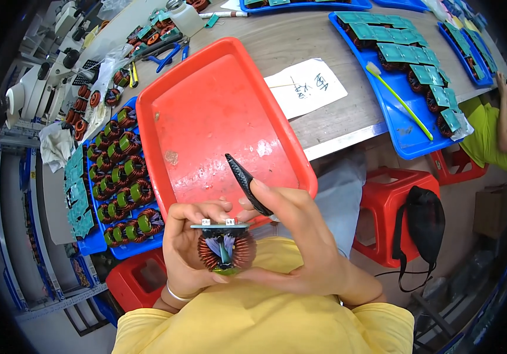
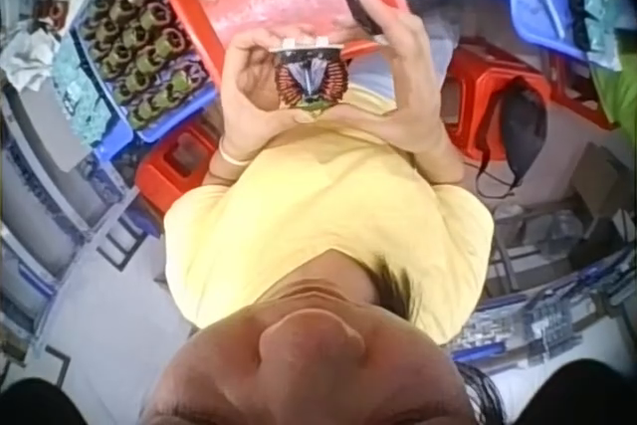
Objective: Assembling and inspecting inductors on printed circuit boards at a workstation.
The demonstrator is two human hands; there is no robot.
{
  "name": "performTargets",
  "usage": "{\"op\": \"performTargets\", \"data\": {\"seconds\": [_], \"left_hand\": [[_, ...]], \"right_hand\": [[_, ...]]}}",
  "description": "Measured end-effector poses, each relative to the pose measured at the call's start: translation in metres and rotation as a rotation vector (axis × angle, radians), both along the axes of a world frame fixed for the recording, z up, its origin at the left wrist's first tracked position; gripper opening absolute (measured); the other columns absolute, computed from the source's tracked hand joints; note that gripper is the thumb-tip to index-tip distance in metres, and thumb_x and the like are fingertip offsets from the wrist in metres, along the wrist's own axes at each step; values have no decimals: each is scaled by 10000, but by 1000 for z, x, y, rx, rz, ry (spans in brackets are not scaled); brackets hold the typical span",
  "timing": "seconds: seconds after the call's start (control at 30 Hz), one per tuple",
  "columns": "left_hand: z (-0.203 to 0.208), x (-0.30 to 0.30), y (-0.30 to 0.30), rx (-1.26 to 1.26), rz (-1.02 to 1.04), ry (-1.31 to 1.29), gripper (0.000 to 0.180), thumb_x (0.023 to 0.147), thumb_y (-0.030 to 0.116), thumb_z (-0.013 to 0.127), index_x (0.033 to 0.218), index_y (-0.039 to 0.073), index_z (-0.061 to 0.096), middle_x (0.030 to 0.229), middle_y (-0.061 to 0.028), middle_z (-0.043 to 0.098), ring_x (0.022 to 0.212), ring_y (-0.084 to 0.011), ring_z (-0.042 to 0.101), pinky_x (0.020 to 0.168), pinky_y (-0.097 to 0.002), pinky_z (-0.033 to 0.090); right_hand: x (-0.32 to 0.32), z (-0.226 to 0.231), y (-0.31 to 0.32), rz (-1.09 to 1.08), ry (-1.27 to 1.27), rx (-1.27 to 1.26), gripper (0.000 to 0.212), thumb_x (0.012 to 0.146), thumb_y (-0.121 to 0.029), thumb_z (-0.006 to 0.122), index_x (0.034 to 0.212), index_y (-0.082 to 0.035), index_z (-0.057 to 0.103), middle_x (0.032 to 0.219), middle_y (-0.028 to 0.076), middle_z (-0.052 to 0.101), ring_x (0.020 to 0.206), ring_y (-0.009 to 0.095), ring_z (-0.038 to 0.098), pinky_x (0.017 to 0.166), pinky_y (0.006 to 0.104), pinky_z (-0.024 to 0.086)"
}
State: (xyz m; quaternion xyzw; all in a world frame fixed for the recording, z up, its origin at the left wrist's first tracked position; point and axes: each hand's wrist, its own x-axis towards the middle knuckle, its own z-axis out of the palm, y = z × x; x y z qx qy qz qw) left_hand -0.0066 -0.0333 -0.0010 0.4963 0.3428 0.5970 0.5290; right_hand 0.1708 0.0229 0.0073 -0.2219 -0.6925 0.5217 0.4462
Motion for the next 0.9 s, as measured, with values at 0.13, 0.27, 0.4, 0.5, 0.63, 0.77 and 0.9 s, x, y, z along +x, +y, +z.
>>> {"op": "performTargets", "data": {"seconds": [0.13,0.27,0.4,0.5,0.63,0.77,0.9], "left_hand": [[1,1,-1,-27,-5,-16,685,571,11,805,1104,79,381,1090,-146,522,1125,-275,456,1036,-441,236],[3,4,-3,-132,-69,-154,680,575,7,801,1101,75,376,1103,-156,515,1172,-275,411,1030,-425,253],[-1,10,-2,-220,-130,-352,670,583,2,795,1097,79,373,1129,-167,504,1227,-284,355,1017,-410,282],[2,9,-3,-221,-107,-285,667,588,10,797,1097,83,371,1144,-162,502,1242,-289,340,1015,-413,284],[4,4,-5,-142,-23,-132,656,587,23,801,1092,83,387,1153,-159,501,1233,-298,352,1024,-431,266],[12,1,-2,81,134,287,629,574,84,825,1071,83,439,1134,-141,509,1201,-318,384,1001,-466,292],[18,-5,-5,193,239,574,605,569,156,839,1041,72,470,1103,-131,512,1185,-339,391,977,-475,319]], "right_hand": [[1,0,1,-2,46,57,896,598,-87,819,1317,52,303,1166,170,427,977,227,563,827,317,482],[2,4,-4,-63,60,80,896,595,-100,825,1306,65,305,1160,178,426,958,230,574,814,316,487],[3,12,-5,-128,34,143,899,595,-107,828,1301,73,301,1155,185,425,964,230,576,793,302,496],[3,12,-4,-132,36,133,912,587,-107,833,1305,68,298,1161,188,417,968,235,577,787,287,498],[5,7,0,-75,42,106,944,586,-82,828,1326,56,258,1183,186,398,977,246,577,797,298,495],[5,-2,11,36,90,171,979,599,-11,785,1361,36,172,1215,173,371,1005,277,567,855,357,465],[1,-11,17,143,220,165,993,598,23,757,1376,22,139,1231,166,360,1021,289,561,895,405,434]]}}
